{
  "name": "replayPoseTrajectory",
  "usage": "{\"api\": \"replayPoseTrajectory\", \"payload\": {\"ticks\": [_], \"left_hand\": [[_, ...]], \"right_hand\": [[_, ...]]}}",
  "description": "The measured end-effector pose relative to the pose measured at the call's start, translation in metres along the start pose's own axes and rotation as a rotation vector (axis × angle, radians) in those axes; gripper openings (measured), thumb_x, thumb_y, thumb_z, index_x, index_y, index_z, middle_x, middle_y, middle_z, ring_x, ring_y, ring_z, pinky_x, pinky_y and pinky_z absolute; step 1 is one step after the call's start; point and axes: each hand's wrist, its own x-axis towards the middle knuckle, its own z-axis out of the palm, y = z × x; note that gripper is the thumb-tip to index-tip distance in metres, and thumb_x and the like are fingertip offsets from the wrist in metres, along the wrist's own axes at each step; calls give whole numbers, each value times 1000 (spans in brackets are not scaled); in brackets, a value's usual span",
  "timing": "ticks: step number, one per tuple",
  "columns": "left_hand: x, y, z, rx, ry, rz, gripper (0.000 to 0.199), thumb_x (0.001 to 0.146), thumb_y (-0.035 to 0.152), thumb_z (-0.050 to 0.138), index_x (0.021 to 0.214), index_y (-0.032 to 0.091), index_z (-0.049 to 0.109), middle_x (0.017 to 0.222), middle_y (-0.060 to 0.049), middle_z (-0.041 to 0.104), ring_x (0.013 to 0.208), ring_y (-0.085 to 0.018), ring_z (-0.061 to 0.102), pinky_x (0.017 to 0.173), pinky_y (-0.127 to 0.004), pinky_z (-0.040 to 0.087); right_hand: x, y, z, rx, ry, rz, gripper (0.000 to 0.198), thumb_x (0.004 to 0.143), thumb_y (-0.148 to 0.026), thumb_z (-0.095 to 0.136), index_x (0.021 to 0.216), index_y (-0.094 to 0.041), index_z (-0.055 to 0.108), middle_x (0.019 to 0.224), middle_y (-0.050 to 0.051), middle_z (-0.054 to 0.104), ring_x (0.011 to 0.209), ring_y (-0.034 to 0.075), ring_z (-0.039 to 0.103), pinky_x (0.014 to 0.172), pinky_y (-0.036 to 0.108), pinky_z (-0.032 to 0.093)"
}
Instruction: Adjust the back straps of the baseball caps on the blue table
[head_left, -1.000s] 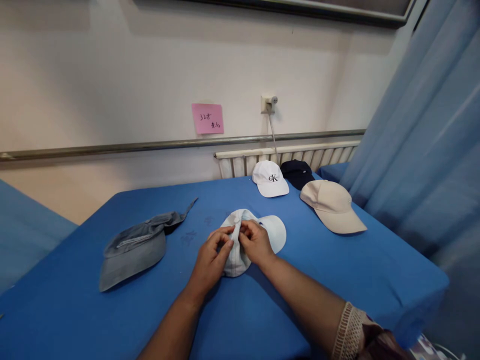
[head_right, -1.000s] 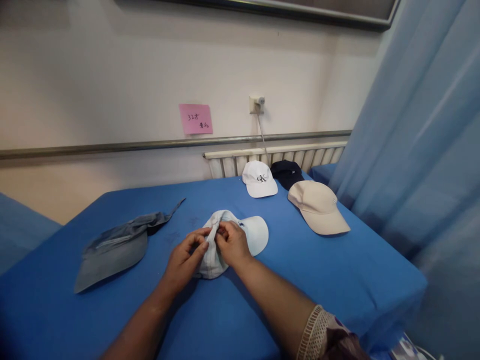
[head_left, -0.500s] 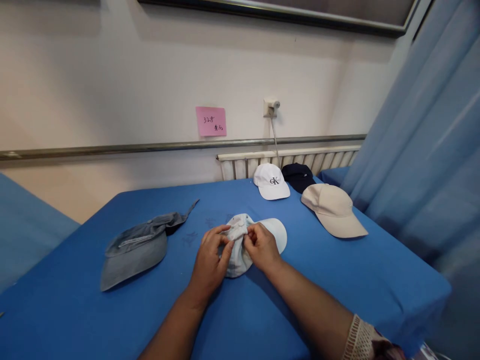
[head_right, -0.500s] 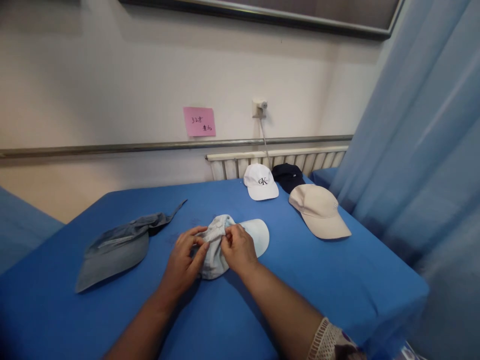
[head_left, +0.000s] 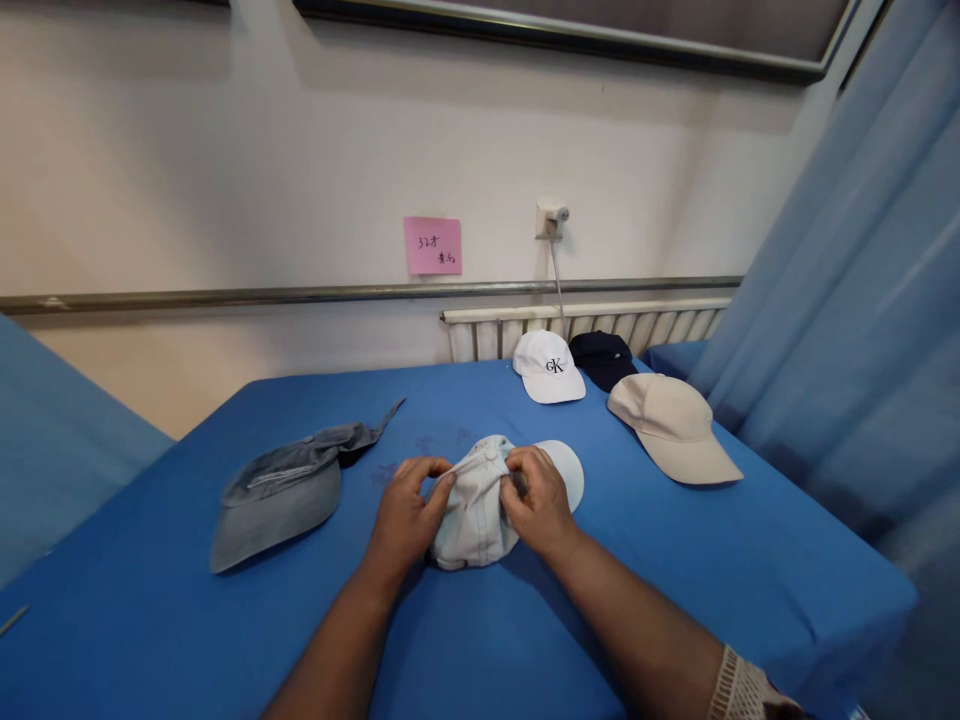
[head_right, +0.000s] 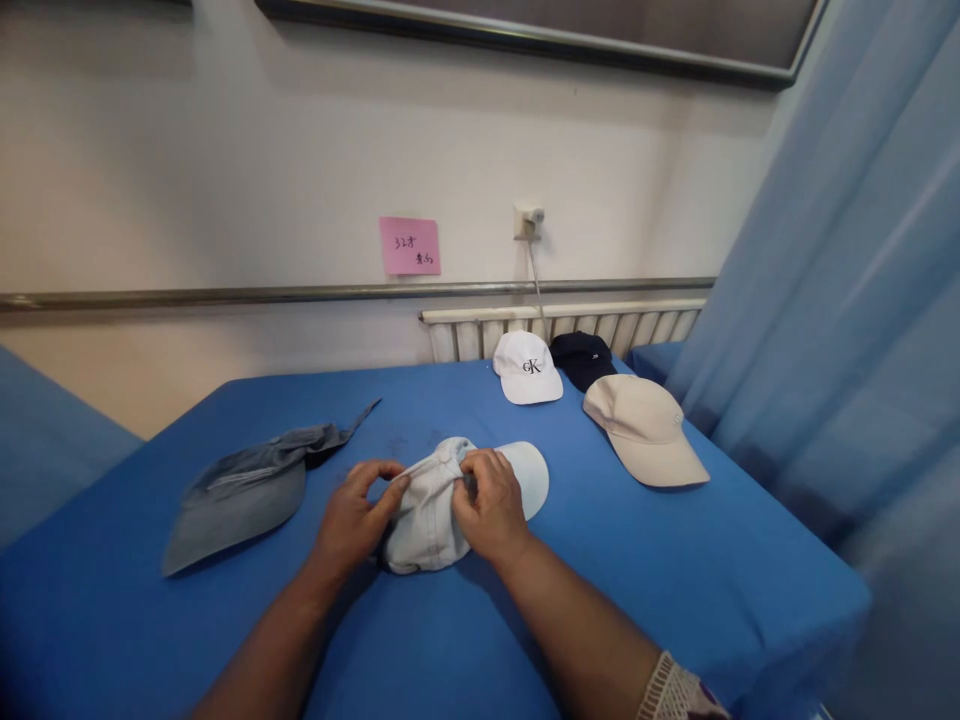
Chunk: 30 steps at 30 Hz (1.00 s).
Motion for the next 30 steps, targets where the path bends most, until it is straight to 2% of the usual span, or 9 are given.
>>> {"api": "replayPoseTrajectory", "payload": {"ticks": [2,3,9,12,15,19,23,26,30], "left_hand": [[-1,2,-2,-18,102,-2,21,85,38,57,83,20,67,83,-4,69,86,-23,63,84,-37,49],[0,1,-3,-55,108,-23,20,84,38,58,83,20,67,83,-4,69,84,-22,63,82,-36,50],[5,-8,-3,-372,-166,-322,37,78,44,64,102,16,72,88,-7,73,74,-21,66,66,-32,53],[2,-1,5,-423,-319,-287,37,74,38,67,105,19,74,98,-8,75,83,-23,68,75,-35,55],[-4,10,18,-444,-370,-177,31,74,29,65,101,21,76,99,-6,76,92,-24,67,86,-35,53],[-11,18,34,-398,-312,-150,26,75,23,57,94,19,75,86,-3,75,82,-21,67,76,-31,52],[-12,16,38,-315,-262,-129,24,73,19,55,86,19,75,85,-3,74,81,-21,67,75,-31,51],[-10,11,31,-251,-225,-116,20,74,21,56,84,21,74,84,-3,74,82,-21,68,77,-31,51],[-1,0,7,-133,-1,-160,19,80,33,56,84,22,71,87,-4,74,84,-22,67,83,-34,52]], "right_hand": [[0,0,-2,-8,-16,4,15,75,-11,50,85,-22,52,87,5,60,85,22,55,79,36,46],[-1,1,-3,0,-23,5,16,74,-10,50,84,-22,51,86,5,59,84,22,55,78,36,46],[-4,5,-2,256,-6,42,15,74,-10,48,81,-23,48,87,3,57,84,19,57,77,34,48],[-6,4,4,375,42,113,11,78,-13,48,83,-23,49,89,4,57,86,19,58,78,33,51],[-11,0,12,415,63,147,10,81,-14,50,87,-22,50,92,4,57,86,18,59,78,32,51],[-18,-4,21,422,97,142,11,82,-14,51,89,-22,52,91,4,57,85,17,59,78,32,51],[-20,-5,23,401,96,135,9,82,-15,51,88,-22,52,89,4,58,83,17,59,77,31,51],[-16,-4,14,348,103,111,8,84,-16,50,89,-22,52,88,3,58,83,17,59,76,32,51],[-9,-4,-2,236,92,22,10,84,-15,51,89,-22,52,87,3,58,82,18,59,77,33,49]]}}
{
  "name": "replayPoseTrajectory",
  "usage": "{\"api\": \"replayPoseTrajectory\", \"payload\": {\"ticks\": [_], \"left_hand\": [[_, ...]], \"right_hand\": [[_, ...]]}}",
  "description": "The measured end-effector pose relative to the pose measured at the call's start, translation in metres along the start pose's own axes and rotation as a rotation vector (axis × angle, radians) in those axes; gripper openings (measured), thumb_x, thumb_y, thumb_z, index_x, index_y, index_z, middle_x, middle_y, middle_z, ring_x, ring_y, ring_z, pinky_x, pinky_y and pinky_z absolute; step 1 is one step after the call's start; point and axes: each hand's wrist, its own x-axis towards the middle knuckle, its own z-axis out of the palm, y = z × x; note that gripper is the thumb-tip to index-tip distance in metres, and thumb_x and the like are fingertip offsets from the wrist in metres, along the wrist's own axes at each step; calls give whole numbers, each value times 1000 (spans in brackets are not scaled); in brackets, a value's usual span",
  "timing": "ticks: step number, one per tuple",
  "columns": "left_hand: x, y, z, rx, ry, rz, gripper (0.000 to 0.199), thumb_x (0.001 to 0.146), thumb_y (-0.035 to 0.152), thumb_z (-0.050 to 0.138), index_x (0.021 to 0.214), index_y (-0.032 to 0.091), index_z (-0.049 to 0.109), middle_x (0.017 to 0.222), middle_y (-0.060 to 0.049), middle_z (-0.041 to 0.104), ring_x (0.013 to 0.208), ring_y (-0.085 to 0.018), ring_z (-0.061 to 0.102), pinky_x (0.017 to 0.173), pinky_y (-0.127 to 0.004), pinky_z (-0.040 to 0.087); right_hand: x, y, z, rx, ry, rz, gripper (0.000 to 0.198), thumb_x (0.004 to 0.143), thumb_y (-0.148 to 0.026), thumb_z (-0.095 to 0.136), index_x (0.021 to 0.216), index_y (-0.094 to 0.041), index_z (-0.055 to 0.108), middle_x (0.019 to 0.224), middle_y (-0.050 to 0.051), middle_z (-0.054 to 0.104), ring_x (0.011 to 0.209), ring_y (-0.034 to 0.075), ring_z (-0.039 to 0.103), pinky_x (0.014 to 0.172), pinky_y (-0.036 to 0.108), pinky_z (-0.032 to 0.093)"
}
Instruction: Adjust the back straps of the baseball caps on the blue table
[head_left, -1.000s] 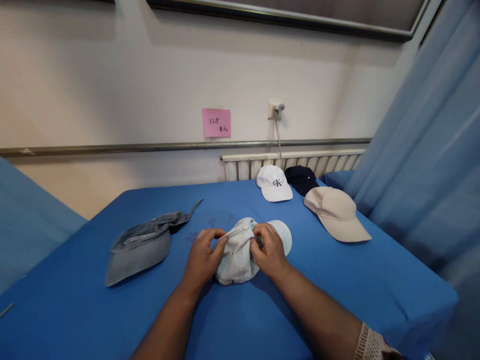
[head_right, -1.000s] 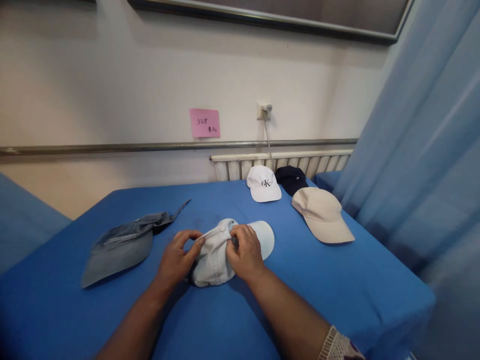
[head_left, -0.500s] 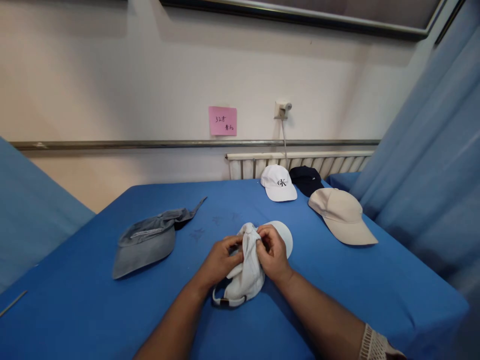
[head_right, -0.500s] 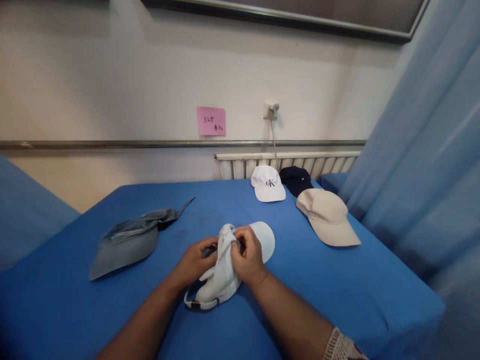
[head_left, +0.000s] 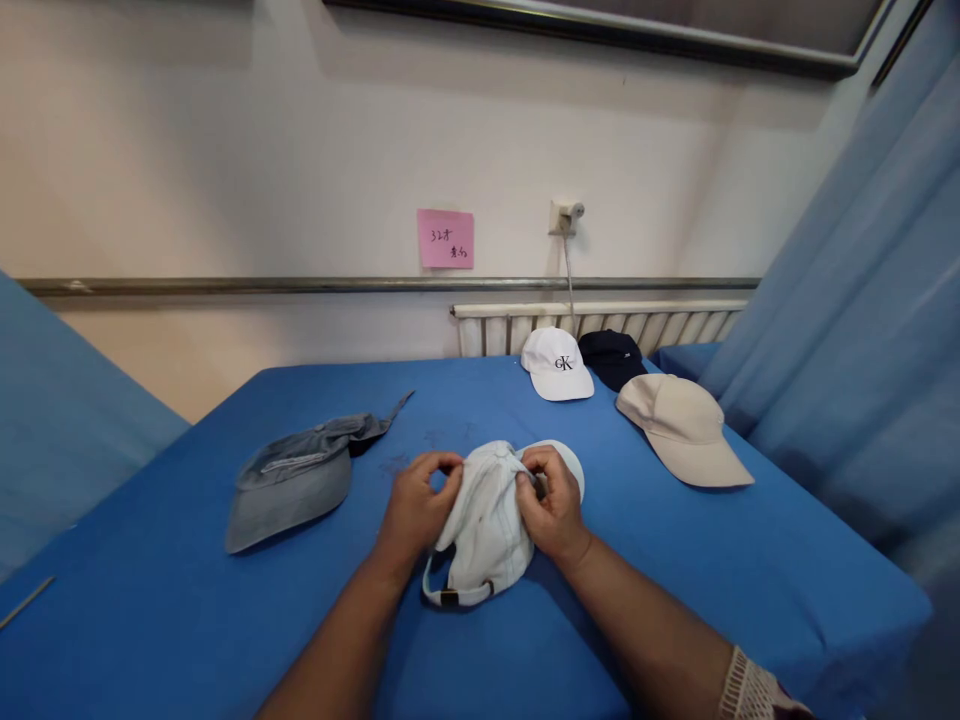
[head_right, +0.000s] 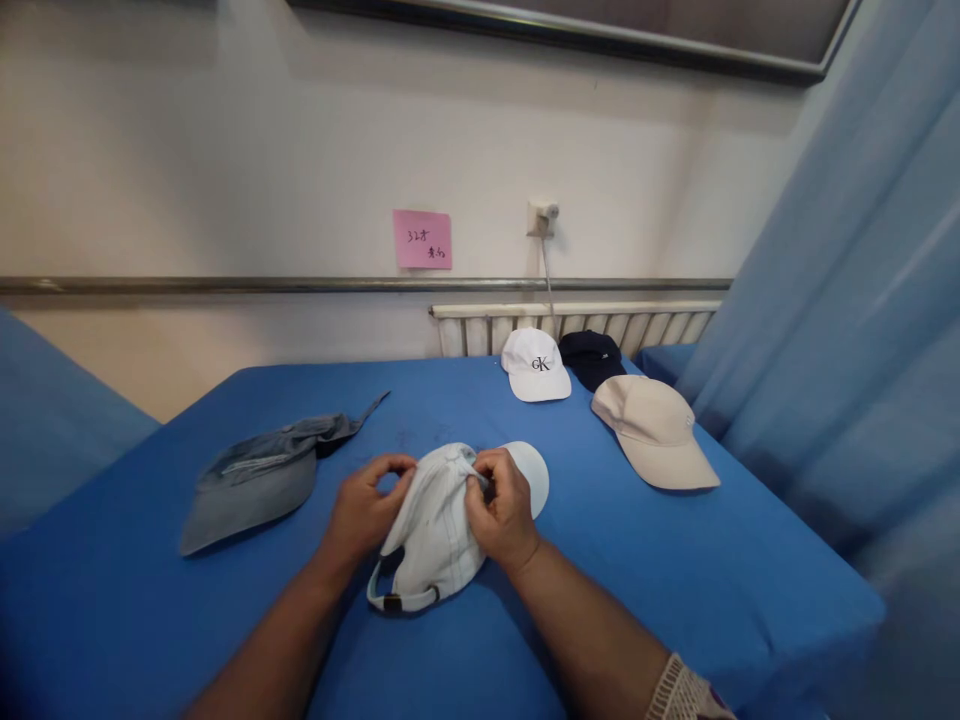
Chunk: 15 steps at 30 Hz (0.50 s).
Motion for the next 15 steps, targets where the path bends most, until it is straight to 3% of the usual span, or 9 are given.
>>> {"api": "replayPoseTrajectory", "payload": {"ticks": [2,5,7,11,13,15], "left_hand": [[6,-4,-13,45,109,-16,20,81,36,55,86,22,70,89,-4,74,86,-22,67,86,-35,52],[13,-10,-27,54,142,-65,22,81,38,54,88,23,69,90,-4,74,87,-23,68,86,-36,52],[15,-12,-30,-3,63,-77,25,81,41,55,90,21,69,93,-6,75,89,-24,68,87,-38,52],[13,-14,-27,-199,-223,-55,42,75,43,68,109,18,68,108,-12,74,103,-27,67,93,-41,50],[11,-13,-24,-212,-314,-69,45,72,43,72,111,19,68,106,-11,74,99,-27,68,90,-39,52],[11,-12,-22,-161,-324,-88,38,75,45,69,103,20,70,94,-7,74,89,-24,69,83,-36,53]], "right_hand": [[2,-2,-4,-28,-52,-35,10,84,-14,50,89,-23,52,86,3,58,81,18,58,75,33,49],[3,-3,-5,-54,-139,-66,11,85,-14,50,90,-23,54,85,3,59,80,18,59,74,33,49],[3,-3,-5,-61,-153,-78,11,85,-15,51,91,-22,55,85,4,60,80,18,59,73,33,49],[3,-2,-5,-62,-123,-64,11,85,-15,52,90,-22,57,83,3,61,76,18,59,70,32,48],[3,-2,-5,-58,-115,-62,10,85,-15,52,90,-22,58,82,3,61,75,18,58,70,32,47],[4,-2,-5,-51,-112,-61,10,85,-15,52,89,-22,58,82,3,62,75,18,59,70,31,47]]}}
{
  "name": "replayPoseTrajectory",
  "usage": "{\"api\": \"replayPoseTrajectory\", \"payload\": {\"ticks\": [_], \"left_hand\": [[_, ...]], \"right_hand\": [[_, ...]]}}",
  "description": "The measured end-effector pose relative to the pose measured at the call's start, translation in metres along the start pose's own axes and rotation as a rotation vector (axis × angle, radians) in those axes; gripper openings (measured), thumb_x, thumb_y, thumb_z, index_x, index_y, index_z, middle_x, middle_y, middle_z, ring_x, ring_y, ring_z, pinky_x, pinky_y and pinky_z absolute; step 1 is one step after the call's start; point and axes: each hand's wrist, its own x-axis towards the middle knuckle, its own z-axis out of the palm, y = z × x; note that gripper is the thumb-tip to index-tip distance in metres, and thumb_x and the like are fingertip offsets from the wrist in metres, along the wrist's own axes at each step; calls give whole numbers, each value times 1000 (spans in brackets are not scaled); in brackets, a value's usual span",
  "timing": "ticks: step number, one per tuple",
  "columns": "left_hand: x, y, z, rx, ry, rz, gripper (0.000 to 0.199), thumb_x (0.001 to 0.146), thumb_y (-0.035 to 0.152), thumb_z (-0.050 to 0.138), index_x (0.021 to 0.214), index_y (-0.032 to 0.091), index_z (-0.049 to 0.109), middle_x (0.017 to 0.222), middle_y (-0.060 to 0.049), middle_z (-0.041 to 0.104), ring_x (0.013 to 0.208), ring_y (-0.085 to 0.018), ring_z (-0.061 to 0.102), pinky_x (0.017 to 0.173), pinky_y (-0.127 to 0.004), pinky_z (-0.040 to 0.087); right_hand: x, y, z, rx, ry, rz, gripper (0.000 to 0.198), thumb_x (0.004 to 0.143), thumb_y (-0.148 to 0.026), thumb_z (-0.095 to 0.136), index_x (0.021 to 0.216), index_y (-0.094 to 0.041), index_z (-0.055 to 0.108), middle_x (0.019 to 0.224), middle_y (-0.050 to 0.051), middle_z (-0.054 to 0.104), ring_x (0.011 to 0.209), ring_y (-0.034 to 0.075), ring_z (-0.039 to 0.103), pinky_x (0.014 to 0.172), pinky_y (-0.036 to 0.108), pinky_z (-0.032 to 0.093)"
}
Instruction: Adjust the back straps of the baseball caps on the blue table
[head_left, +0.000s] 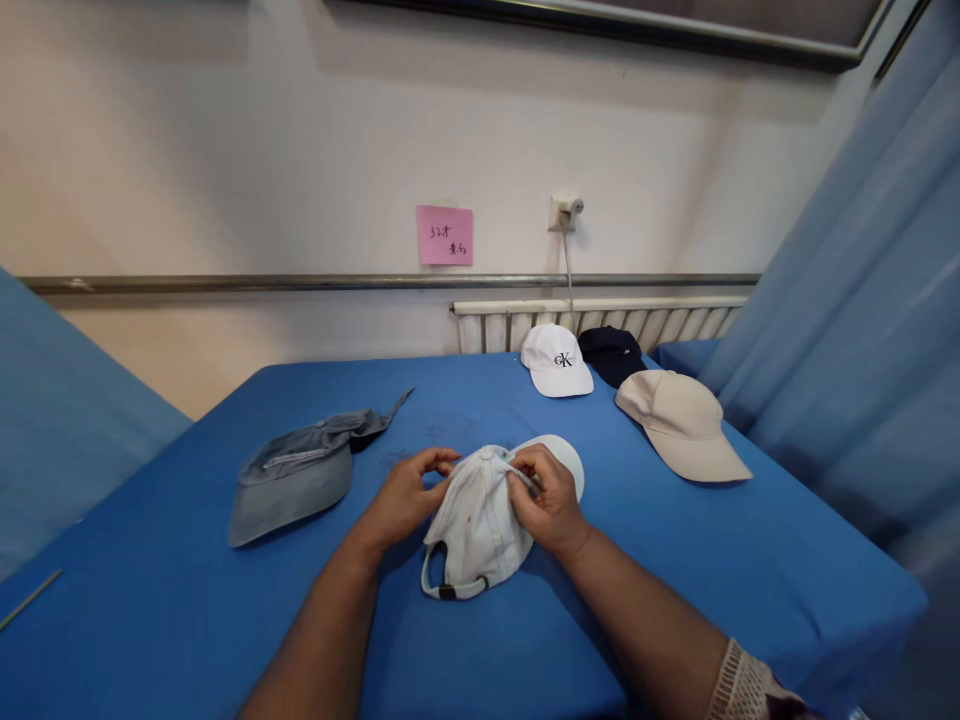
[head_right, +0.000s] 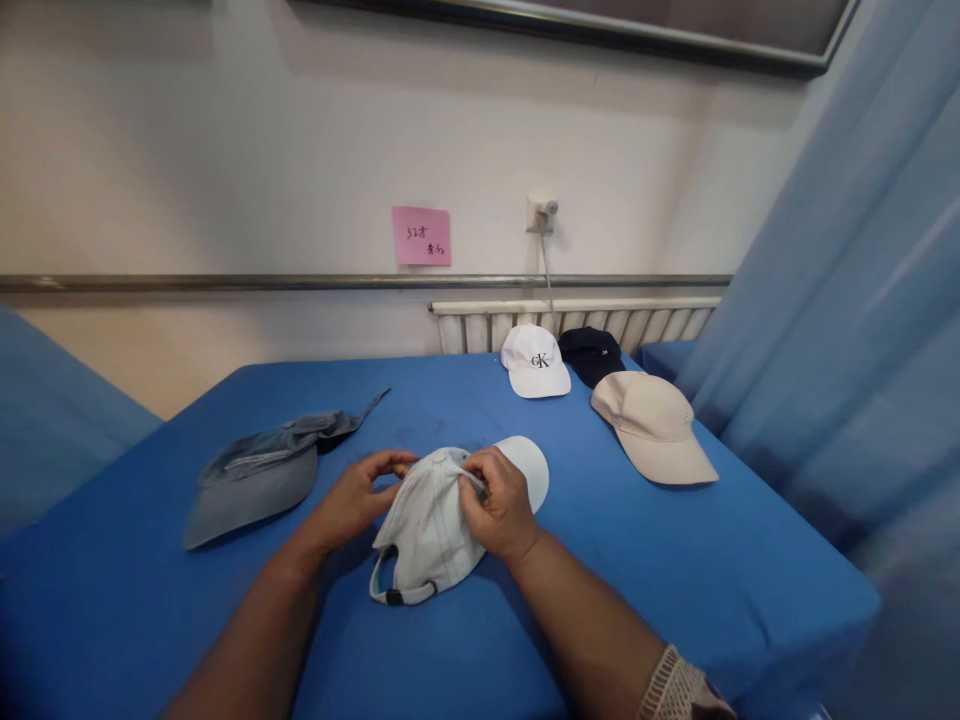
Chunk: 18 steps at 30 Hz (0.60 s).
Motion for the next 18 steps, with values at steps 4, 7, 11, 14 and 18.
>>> {"api": "replayPoseTrajectory", "payload": {"ticks": [4,7,11,14,18], "left_hand": [[3,-2,2,96,253,1,31,76,46,64,92,21,70,87,-5,73,83,-22,67,81,-35,53],[6,-6,3,121,405,-9,28,78,43,61,91,20,70,90,-5,74,85,-23,67,83,-36,53],[8,-12,7,158,409,-25,26,81,40,57,93,21,70,92,-5,75,86,-23,68,83,-35,52],[7,-14,7,157,471,-27,26,82,38,55,96,21,69,96,-6,75,89,-23,68,85,-35,51],[5,-8,3,108,561,-81,29,81,42,57,94,19,67,90,-6,74,81,-22,69,76,-32,51]], "right_hand": [[2,0,-1,-12,14,8,9,87,-17,54,89,-22,60,80,3,63,73,17,58,68,31,47],[3,-1,-2,-8,8,-19,9,89,-18,54,90,-22,62,79,3,63,72,17,57,67,30,46],[2,-1,2,-26,-1,-22,10,91,-18,54,91,-22,63,82,4,63,76,17,59,69,30,47],[3,3,2,-70,65,-14,10,92,-19,54,92,-22,63,84,4,63,74,17,58,67,30,47],[11,12,-8,-164,264,5,9,93,-21,54,92,-22,63,85,4,62,66,15,54,61,29,46]]}}
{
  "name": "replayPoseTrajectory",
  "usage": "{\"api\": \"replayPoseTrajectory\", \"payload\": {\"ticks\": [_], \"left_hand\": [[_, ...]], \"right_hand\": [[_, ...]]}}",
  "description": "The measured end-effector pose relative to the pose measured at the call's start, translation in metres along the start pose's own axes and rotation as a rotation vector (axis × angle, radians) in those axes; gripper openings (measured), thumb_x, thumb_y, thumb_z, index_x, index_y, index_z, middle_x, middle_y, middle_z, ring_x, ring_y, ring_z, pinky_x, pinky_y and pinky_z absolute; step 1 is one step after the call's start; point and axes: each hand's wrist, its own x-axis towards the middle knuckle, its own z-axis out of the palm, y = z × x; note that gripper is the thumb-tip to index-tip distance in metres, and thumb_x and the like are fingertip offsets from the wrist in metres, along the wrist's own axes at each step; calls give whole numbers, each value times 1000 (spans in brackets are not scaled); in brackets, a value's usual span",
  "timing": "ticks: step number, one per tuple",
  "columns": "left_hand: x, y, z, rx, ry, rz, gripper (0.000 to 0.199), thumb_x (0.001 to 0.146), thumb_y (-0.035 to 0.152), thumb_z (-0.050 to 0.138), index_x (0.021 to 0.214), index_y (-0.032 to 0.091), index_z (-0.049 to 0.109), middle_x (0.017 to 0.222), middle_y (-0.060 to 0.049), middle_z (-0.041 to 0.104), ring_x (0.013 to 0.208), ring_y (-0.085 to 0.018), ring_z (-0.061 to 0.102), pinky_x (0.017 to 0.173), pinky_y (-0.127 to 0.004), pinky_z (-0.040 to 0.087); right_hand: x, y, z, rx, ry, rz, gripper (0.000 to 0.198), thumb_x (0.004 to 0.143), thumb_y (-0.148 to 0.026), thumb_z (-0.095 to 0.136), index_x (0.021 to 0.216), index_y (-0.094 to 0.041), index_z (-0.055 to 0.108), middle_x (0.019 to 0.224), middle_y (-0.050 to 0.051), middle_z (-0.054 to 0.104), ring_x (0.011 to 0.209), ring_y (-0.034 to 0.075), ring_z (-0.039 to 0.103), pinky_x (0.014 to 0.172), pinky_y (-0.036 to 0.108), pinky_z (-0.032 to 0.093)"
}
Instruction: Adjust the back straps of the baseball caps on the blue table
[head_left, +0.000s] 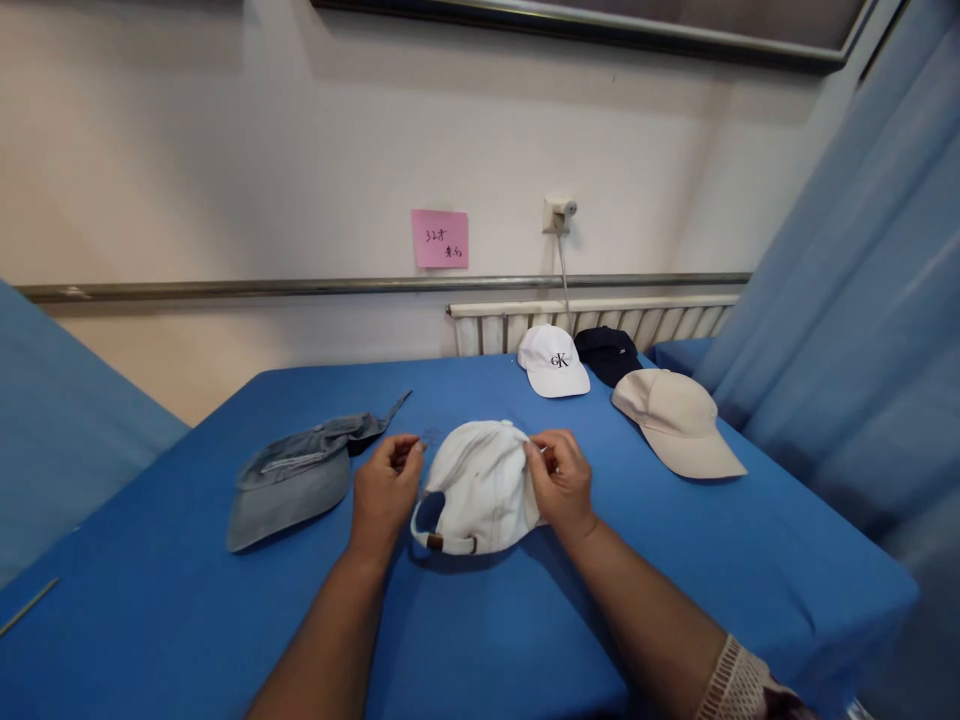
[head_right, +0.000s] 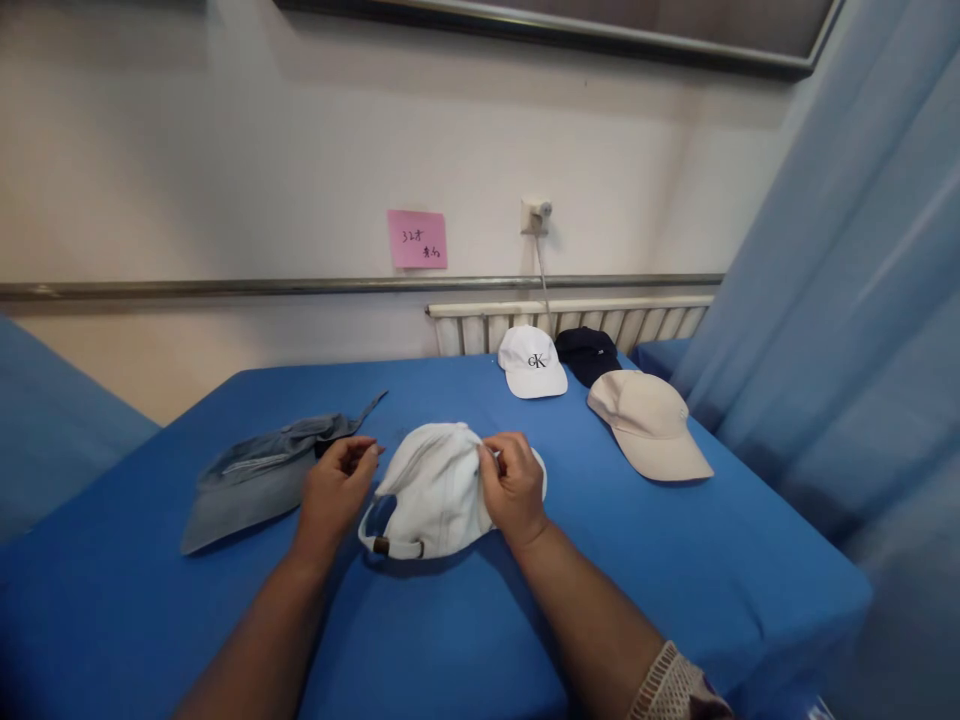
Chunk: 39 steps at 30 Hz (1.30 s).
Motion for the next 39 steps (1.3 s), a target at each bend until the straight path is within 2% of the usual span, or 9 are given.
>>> {"api": "replayPoseTrajectory", "payload": {"ticks": [4,7,11,15,20,26,31,35,39], "left_hand": [[-3,6,0,55,-59,2,29,82,47,56,83,20,66,78,-4,72,71,-21,67,67,-30,49],[-4,7,2,123,-112,8,32,84,50,53,79,21,66,73,-3,72,67,-21,66,62,-29,45],[0,2,-2,181,-55,-33,34,86,49,50,79,20,65,78,-5,74,70,-22,67,63,-29,44],[1,2,-3,184,-100,-85,37,86,50,49,71,19,63,68,-5,71,61,-20,63,59,-29,41],[-4,5,8,-90,-147,-120,29,83,44,59,78,17,67,80,-7,74,75,-22,67,65,-27,47],[2,3,10,-655,-110,-702,19,92,31,53,92,13,60,85,-9,72,63,-17,68,59,-29,54],[-5,6,17,-886,-283,-825,20,94,31,56,99,12,60,88,-13,72,69,-19,71,61,-29,58],[-17,2,31,-989,-398,-857,6,86,16,67,89,12,64,83,-10,73,73,-19,72,71,-30,60],[-12,-12,37,-1029,-250,-911,9,89,6,58,93,12,65,84,-9,73,73,-18,72,75,-30,61]], "right_hand": [[8,4,-6,-96,123,-33,9,92,-19,56,97,-22,63,91,7,62,75,17,58,67,31,50],[6,-1,-2,-162,71,-112,15,92,-17,54,102,-22,63,95,9,63,86,21,62,75,34,52],[2,-6,4,-237,-20,-177,19,93,-14,51,102,-22,65,96,10,64,83,19,64,73,31,55],[9,-1,-2,-299,73,-210,18,91,-12,52,100,-21,66,95,9,64,84,18,65,72,29,55],[14,-5,2,-319,146,-249,21,90,-7,51,99,-20,65,96,9,62,84,17,65,71,27,55],[19,-1,8,-326,147,-236,25,88,-5,48,95,-20,65,96,7,60,82,16,64,73,27,54],[26,8,3,-318,220,-141,22,90,-9,46,95,-21,64,97,8,58,86,18,62,77,30,54],[16,-3,18,-145,26,-97,21,93,-12,44,99,-20,62,97,9,61,92,19,62,84,32,53],[10,8,18,-118,-181,76,18,93,-22,46,102,-18,62,99,10,65,90,20,62,81,33,52]]}}
